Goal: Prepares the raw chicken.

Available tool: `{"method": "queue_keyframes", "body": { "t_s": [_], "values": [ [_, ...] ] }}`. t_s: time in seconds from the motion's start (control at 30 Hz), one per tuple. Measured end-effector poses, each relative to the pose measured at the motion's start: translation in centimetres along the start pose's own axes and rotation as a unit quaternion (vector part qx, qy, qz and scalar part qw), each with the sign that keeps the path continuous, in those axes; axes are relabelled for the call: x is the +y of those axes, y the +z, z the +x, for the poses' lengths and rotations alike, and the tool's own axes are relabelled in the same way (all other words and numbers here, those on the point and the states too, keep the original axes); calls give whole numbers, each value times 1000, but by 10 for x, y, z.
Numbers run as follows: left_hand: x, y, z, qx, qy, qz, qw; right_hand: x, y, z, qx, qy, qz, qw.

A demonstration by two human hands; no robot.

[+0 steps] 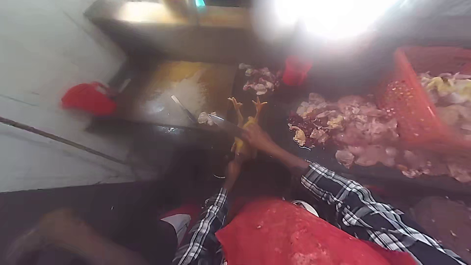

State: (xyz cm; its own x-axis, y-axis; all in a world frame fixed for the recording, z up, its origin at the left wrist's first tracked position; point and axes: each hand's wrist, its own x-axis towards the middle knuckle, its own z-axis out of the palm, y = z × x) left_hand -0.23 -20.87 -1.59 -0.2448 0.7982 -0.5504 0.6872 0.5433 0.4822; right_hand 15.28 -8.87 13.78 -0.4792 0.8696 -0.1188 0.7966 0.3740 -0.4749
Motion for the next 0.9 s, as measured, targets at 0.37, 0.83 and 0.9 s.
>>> {"method": "queue_keyframes", "body": {
  "t_s": [0.37, 0.83, 0.9],
  "values": [
    [-19, -51, -51, 175, 204, -111, 957, 39, -1, -110, 74, 113, 249, 959],
    [36, -22, -44, 152, 101, -14, 983, 74, 65, -191, -27, 142, 120, 982],
    [38, -22, -44, 102, 93, -89, 986, 63, 83, -189, -12, 117, 115, 986]
  ]
}}
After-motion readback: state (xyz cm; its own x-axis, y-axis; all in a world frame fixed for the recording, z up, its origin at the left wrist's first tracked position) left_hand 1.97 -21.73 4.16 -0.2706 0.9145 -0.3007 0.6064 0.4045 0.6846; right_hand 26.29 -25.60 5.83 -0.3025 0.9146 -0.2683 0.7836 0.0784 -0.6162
